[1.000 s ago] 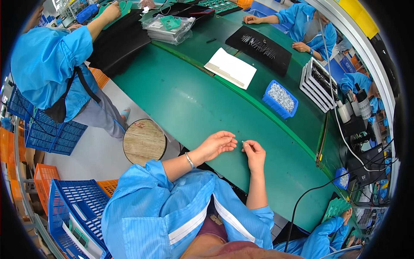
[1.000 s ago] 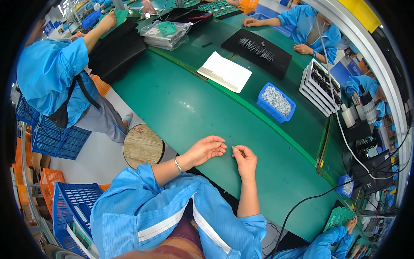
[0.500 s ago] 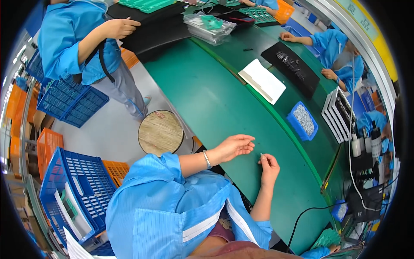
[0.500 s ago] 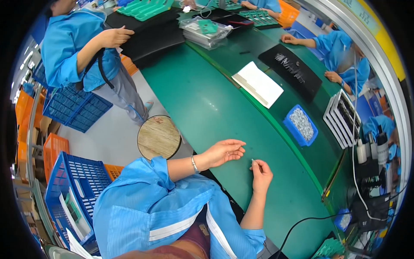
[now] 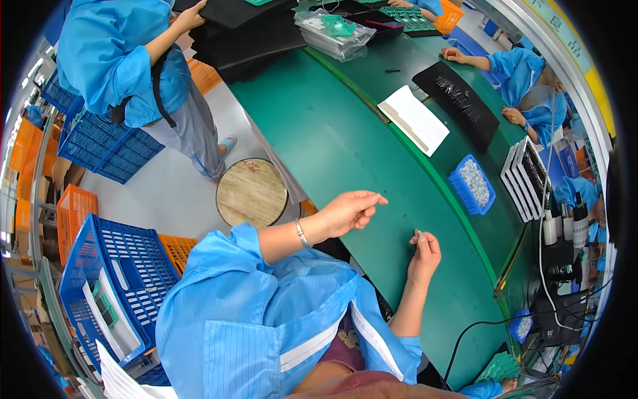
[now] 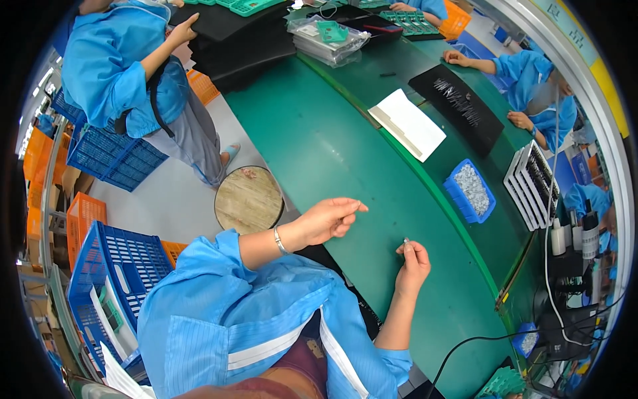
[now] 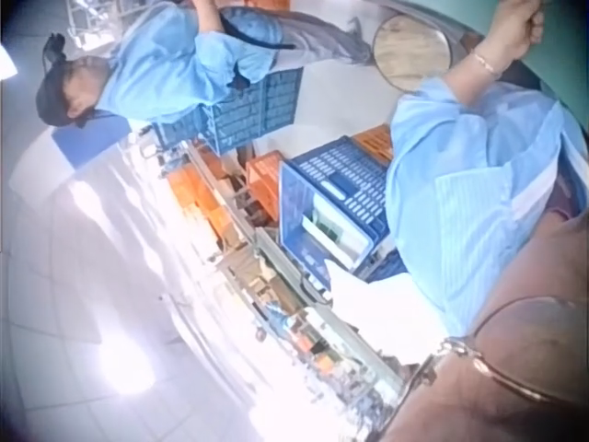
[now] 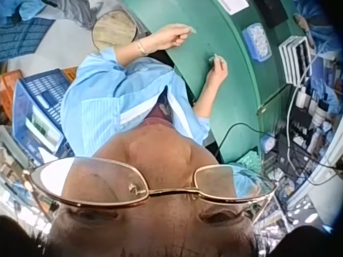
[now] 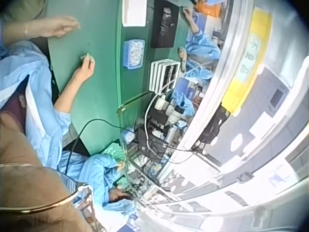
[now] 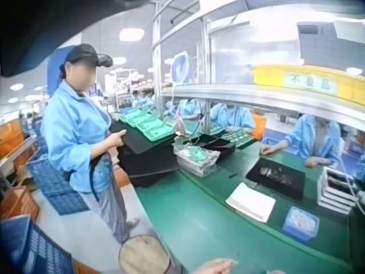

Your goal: The person inserts small white components into green plastic housings by hand on an assembly line.

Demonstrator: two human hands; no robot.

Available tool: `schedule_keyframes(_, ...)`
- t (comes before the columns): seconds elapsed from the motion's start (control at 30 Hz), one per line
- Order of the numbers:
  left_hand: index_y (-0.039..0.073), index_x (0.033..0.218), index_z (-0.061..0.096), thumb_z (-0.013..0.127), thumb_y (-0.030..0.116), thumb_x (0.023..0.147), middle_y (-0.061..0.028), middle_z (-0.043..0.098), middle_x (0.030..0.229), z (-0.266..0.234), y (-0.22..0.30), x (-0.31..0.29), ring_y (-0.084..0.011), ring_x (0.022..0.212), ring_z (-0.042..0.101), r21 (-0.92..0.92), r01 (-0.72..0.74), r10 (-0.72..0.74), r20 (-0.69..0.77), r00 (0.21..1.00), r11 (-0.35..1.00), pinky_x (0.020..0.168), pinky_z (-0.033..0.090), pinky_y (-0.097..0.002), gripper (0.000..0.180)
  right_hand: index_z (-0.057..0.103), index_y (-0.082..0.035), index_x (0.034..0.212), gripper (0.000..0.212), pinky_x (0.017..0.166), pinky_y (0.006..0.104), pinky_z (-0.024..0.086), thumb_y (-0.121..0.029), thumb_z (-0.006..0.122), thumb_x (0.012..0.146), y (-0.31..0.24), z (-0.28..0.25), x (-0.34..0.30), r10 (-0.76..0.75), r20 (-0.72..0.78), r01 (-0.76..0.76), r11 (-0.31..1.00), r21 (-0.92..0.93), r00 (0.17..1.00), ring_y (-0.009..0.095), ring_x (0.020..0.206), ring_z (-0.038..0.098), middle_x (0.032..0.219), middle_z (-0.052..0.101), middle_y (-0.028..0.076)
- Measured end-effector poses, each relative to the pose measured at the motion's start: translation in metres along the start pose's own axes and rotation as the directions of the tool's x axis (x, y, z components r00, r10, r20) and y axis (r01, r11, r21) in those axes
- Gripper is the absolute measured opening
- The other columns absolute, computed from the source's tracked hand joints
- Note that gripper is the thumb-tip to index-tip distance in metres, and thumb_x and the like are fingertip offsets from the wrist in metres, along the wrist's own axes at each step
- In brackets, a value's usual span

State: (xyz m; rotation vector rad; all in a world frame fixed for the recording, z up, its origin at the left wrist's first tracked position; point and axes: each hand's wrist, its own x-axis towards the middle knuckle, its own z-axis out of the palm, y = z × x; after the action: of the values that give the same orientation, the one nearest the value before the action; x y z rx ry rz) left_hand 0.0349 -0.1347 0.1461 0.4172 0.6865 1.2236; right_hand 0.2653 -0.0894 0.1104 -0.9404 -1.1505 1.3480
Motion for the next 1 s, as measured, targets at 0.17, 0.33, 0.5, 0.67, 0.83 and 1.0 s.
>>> schedule_keyframes(0.17, 0.003, 0.102, 0.054, 0.045, 0.025, 0.093, 0.0077, 0.028, 0.056, 0.003, -0.005, -0.015, -0.0023, 0.044, 0.021, 0.175, 0.154, -0.184, 0.168, 0.968, 0.972, 0.038, 0.015, -0.0188, 0.025, 0.056, 0.000, 0.087, 0.008, 0.102, 0.0482, 0.029, -0.006, 0.053, 0.083, -0.025, 0.027, 0.009, -0.019, 0.132, -0.009, 0.978, 0.209, 0.991, 0.015, 0.070, 0.052, 0.075, 0.056, 0.006)
schedule_keyframes(0.33, 0.003, 0.101, 0.055, 0.045, 0.025, 0.093, 0.0092, 0.026, 0.056, 0.009, -0.019, -0.028, -0.0012, 0.044, 0.019, 0.363, 0.304, -0.413, 0.278, 0.867, 0.881, 0.038, 0.014, -0.0186, 0.025, 0.054, -0.002, 0.089, 0.010, 0.102, 0.0524, 0.026, -0.011, 0.052, 0.085, -0.052, 0.068, 0.019, -0.069, 0.225, -0.010, 0.943, 0.332, 0.972, 0.013, 0.069, 0.046, 0.072, 0.046, 0.002)
schedule_keyframes(0.5, 0.005, 0.102, 0.059, 0.044, 0.025, 0.092, 0.0001, 0.058, 0.083, 0.019, -0.018, -0.038, -0.0085, 0.069, 0.050, 0.779, -0.006, -0.386, 0.317, 0.866, 0.627, 0.066, 0.043, -0.0231, 0.027, 0.052, -0.002, 0.091, 0.012, 0.103, 0.0550, 0.023, -0.012, 0.052, 0.085, -0.048, 0.067, 0.042, -0.217, 0.310, -0.015, 0.798, 0.602, 0.926, 0.016, 0.071, 0.047, 0.077, 0.047, 0.004)
schedule_keyframes(0.67, 0.005, 0.100, 0.059, 0.045, 0.023, 0.092, -0.0037, 0.060, 0.083, 0.069, -0.026, -0.047, -0.0112, 0.065, 0.052, 0.848, -0.134, -0.323, 0.335, 0.885, 0.514, 0.064, 0.044, -0.0252, 0.024, 0.052, -0.002, 0.092, 0.012, 0.100, 0.0520, 0.029, -0.012, 0.050, 0.086, -0.023, -0.012, 0.065, -0.213, 0.281, -0.060, 0.690, 0.721, 0.936, 0.016, 0.076, 0.049, 0.080, 0.050, 0.004)
schedule_keyframes(0.83, 0.001, 0.099, 0.060, 0.050, 0.016, 0.089, -0.0089, 0.062, 0.094, 0.174, -0.172, -0.023, -0.0171, 0.086, 0.059, 0.827, -0.309, -0.050, 0.374, 0.926, 0.469, 0.076, 0.046, -0.0277, 0.021, 0.056, -0.003, 0.088, 0.010, 0.095, 0.0459, 0.037, -0.011, 0.051, 0.087, -0.001, -0.245, 0.057, -0.090, 0.160, -0.039, 0.750, 0.660, 0.983, 0.016, 0.074, 0.053, 0.078, 0.056, 0.005)
schedule_keyframes(1.0, 0.007, 0.101, 0.059, 0.049, 0.014, 0.088, -0.0093, 0.060, 0.088, 0.247, -0.330, 0.101, -0.0215, 0.079, 0.059, 0.823, -0.101, 0.483, 0.423, 0.766, -0.559, 0.071, 0.048, -0.0314, 0.018, 0.056, -0.001, 0.088, 0.011, 0.094, 0.0424, 0.038, -0.010, 0.053, 0.086, 0.028, -0.525, -0.002, -0.001, 0.124, -0.060, 0.871, 0.487, 0.992, 0.016, 0.075, 0.053, 0.079, 0.057, 0.006)
